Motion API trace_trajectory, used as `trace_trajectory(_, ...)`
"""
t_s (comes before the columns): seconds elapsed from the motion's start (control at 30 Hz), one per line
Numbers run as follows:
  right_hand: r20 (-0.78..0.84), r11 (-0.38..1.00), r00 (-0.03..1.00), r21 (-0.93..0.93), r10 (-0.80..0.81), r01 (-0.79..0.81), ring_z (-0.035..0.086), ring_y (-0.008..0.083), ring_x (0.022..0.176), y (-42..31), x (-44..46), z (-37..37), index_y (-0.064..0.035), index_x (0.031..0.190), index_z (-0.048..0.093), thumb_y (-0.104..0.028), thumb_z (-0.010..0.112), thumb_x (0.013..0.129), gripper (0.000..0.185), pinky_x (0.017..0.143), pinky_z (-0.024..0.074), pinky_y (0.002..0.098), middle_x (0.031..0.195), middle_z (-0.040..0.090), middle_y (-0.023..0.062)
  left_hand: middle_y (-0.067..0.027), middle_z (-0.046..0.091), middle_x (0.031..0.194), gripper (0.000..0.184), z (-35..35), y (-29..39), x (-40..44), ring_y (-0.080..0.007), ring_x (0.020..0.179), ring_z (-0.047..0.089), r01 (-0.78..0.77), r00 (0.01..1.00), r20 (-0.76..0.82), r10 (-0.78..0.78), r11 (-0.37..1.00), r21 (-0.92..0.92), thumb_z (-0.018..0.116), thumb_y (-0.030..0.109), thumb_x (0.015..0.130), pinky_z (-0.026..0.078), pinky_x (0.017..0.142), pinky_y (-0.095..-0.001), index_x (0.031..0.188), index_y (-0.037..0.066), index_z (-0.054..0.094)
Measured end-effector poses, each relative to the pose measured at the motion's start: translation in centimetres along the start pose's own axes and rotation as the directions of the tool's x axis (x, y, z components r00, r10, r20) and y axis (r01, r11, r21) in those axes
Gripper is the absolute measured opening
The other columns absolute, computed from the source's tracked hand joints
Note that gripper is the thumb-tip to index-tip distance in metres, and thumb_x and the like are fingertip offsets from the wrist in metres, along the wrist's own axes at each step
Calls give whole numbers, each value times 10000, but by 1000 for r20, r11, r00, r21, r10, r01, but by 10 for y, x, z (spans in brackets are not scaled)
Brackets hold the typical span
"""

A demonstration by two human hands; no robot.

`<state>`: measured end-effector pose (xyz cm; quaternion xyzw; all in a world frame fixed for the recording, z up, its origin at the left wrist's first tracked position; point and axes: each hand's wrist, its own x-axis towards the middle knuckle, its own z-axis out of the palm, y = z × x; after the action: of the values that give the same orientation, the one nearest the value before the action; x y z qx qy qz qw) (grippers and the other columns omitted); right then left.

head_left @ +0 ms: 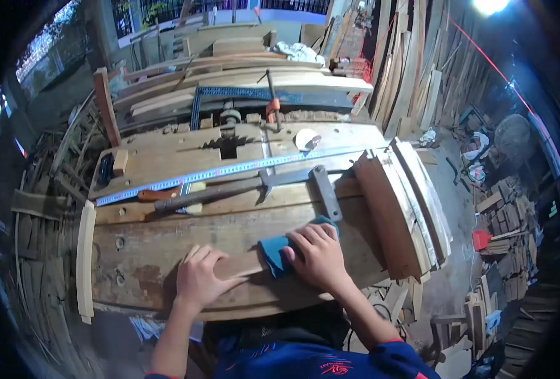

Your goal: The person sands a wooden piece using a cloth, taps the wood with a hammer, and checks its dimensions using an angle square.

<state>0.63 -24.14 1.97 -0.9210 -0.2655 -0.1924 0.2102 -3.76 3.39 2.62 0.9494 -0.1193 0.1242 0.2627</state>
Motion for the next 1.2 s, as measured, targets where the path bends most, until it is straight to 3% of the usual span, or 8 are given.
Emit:
trace_trajectory(0.2, -46, 998, 997, -34, -60, 59, 643, 305, 940, -53, 20, 53, -62, 1002, 708, -284, 695, 944, 231, 958, 439, 475, 979, 682, 122, -130, 690, 957, 409, 10, -7, 17, -342, 959, 667, 5, 999, 54, -4, 1000, -16, 885, 220, 606, 557, 874, -420, 930, 34, 720)
trace_trajectory(0.27, 21, 995, 999, 92, -47, 45, 654, 334, 991, -56, 31, 55, -31, 1060, 713, -277, 677, 964, 267, 970, 459, 469, 1047, 694, 150, -144, 697, 987, 408, 4, -18, 23, -351, 985, 666, -6, 997, 73, 8, 1000, -25, 845, 184, 602, 554, 902, -420, 951, 19, 715)
trace_trajectory(0.33, 69, 935, 997, 354, -47, 19, 659, 363, 1047, -48, 41, 46, -4, 1122, 711, -261, 657, 983, 297, 981, 479, 464, 1113, 700, 179, -189, 683, 1178, 711, -34, -14, 23, -365, 1127, 626, -1, 969, 247, 2, 1000, -4, 856, 189, 602, 507, 1027, -426, 1261, 8, 660)
trace_trajectory(0.43, 69, 678, 997, 735, -27, -32, 651, 414, 1168, -27, 41, -1, 33, 1228, 692, -197, 610, 1010, 327, 993, 516, 456, 1234, 688, 229, -212, 610, 1326, 868, -64, 14, 14, -379, 1239, 560, -68, 989, 130, 67, 998, 2, 804, 314, 689, 462, 1100, -460, 1460, 24, 531)
trace_trajectory(0.57, -103, 938, 992, 346, 71, -31, 616, 391, 1092, -7, 18, -11, -10, 1131, 719, -163, 656, 972, 229, 954, 500, 448, 1103, 678, 192, -177, 588, 1364, 654, 16, 56, 16, -373, 1250, 550, -145, 988, 45, 149, 985, -95, 687, 438, 903, 455, 1064, -494, 1452, 103, 566)
trace_trajectory(0.63, -52, 969, 994, 231, 96, -81, 599, 384, 1110, 2, 9, 8, -24, 1179, 691, -170, 685, 965, 260, 950, 509, 447, 1107, 656, 183, -154, 583, 1337, 543, 45, 60, 12, -347, 1225, 546, -215, 975, -24, 221, 966, 141, 681, 422, 943, 458, 1050, -482, 1391, 121, 620)
trace_trajectory(0.87, -45, 955, 998, 297, 36, -21, 572, 394, 1185, 5, -3, 18, -20, 1305, 589, -167, 705, 946, 405, 1012, 493, 472, 1231, 614, 193, -166, 583, 1257, 405, 11, 11, -36, -390, 1182, 521, -10, 993, -113, 33, 981, 194, 681, 259, 921, 420, 1039, -508, 1294, 102, 664)
trace_trajectory(1.2, 40, 962, 999, 272, -14, 3, 574, 375, 1206, 6, 2, 12, -18, 1238, 667, -231, 783, 886, 427, 1040, 484, 492, 1239, 653, 169, -198, 602, 1315, 649, 41, 41, 13, -396, 1242, 547, -50, 995, -79, 65, 982, 183, 492, 582, 1020, 364, 1092, -536, 1370, 43, 574)
